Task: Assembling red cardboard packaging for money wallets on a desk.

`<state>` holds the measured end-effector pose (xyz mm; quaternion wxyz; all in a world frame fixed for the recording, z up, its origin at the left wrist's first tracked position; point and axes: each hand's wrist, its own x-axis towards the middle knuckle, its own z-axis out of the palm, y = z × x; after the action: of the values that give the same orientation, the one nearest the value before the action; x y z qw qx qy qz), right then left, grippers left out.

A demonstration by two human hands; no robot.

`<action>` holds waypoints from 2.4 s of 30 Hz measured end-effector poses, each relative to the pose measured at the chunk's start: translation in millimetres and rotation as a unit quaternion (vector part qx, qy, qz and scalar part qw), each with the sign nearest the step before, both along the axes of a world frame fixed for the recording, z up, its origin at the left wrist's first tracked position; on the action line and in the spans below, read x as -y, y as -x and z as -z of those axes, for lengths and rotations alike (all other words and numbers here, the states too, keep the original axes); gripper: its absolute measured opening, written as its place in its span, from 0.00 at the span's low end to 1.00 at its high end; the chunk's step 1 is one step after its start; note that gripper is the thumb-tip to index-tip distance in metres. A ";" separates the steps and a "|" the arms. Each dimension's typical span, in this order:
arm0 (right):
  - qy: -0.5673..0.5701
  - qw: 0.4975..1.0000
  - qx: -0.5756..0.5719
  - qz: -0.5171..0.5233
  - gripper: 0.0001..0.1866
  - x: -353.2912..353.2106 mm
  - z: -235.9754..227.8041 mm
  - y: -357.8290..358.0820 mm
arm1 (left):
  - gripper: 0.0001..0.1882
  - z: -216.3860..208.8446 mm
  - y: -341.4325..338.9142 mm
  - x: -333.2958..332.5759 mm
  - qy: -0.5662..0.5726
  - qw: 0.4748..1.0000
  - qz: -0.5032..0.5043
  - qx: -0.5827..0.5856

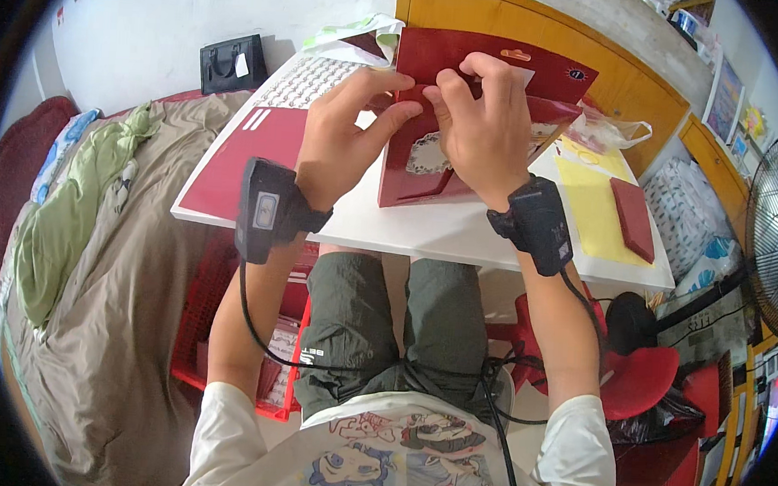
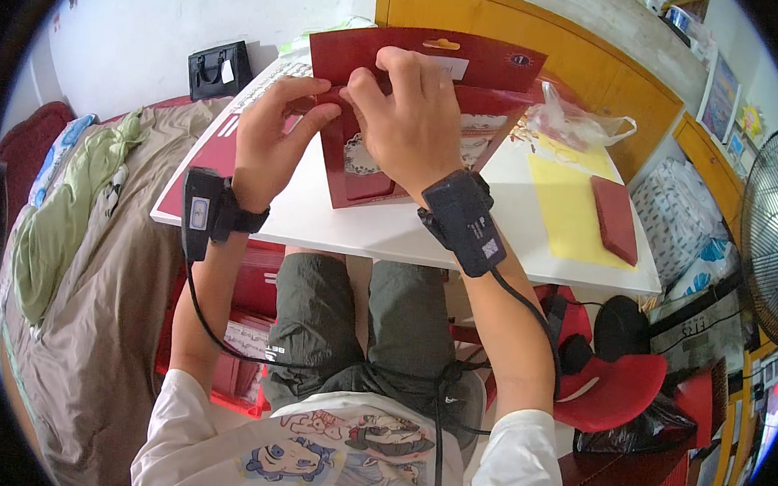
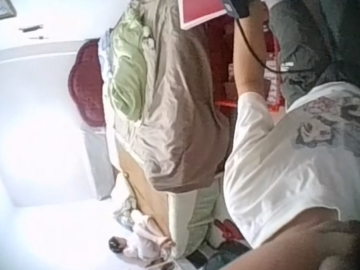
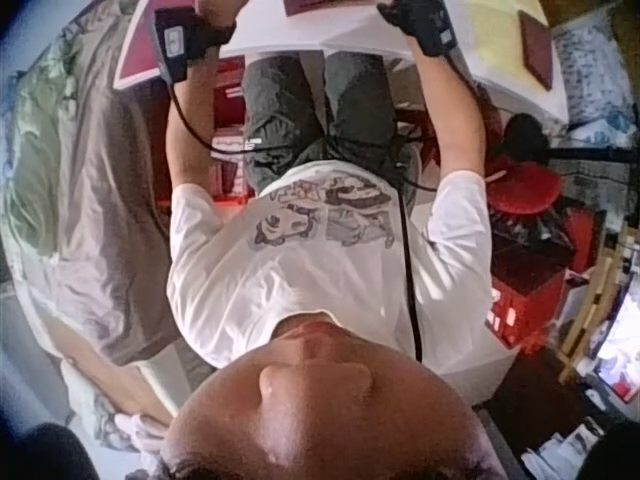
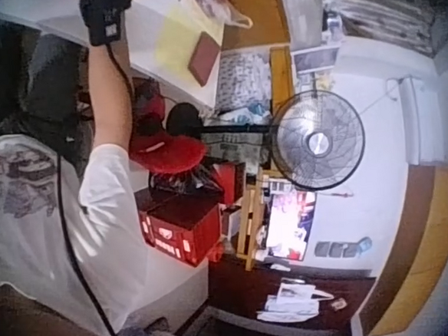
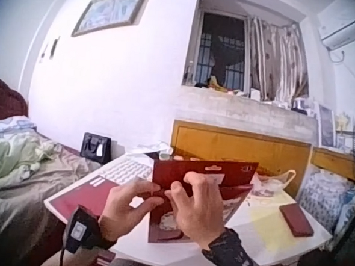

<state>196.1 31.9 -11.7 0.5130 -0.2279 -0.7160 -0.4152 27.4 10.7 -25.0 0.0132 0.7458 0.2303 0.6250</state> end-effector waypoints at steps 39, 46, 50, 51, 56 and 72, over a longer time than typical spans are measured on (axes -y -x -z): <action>0.131 0.976 0.092 -0.146 0.12 -21.6 -32.8 -29.8 | 0.07 -13.2 13.1 -15.1 0.022 0.998 -0.026 -0.050; 0.151 0.970 0.082 -0.172 0.12 -26.7 -34.0 -26.7 | 0.10 -21.0 -0.8 -5.3 -0.177 0.933 -0.283 -0.134; 0.184 0.961 0.068 -0.194 0.10 -26.7 -33.4 -21.7 | 0.10 -21.4 -2.4 -13.1 -0.173 0.913 -0.324 -0.178; 0.184 0.961 0.067 -0.195 0.10 -27.4 -34.1 -21.0 | 0.09 -21.9 -2.0 -14.4 -0.156 0.918 -0.319 -0.173; 0.219 0.955 0.108 -0.169 0.10 -34.8 -38.8 -29.5 | 0.07 -29.4 -3.0 -19.8 -0.147 0.924 -0.301 -0.182; 0.204 0.965 0.071 -0.152 0.12 -35.1 -33.4 -49.0 | 0.09 -39.6 -27.8 -26.4 -0.053 0.955 -0.167 -0.239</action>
<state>245.1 67.0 21.7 0.4601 -0.1862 -0.8464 -0.1929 55.2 37.0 14.6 -0.1859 0.8238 0.3147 0.4332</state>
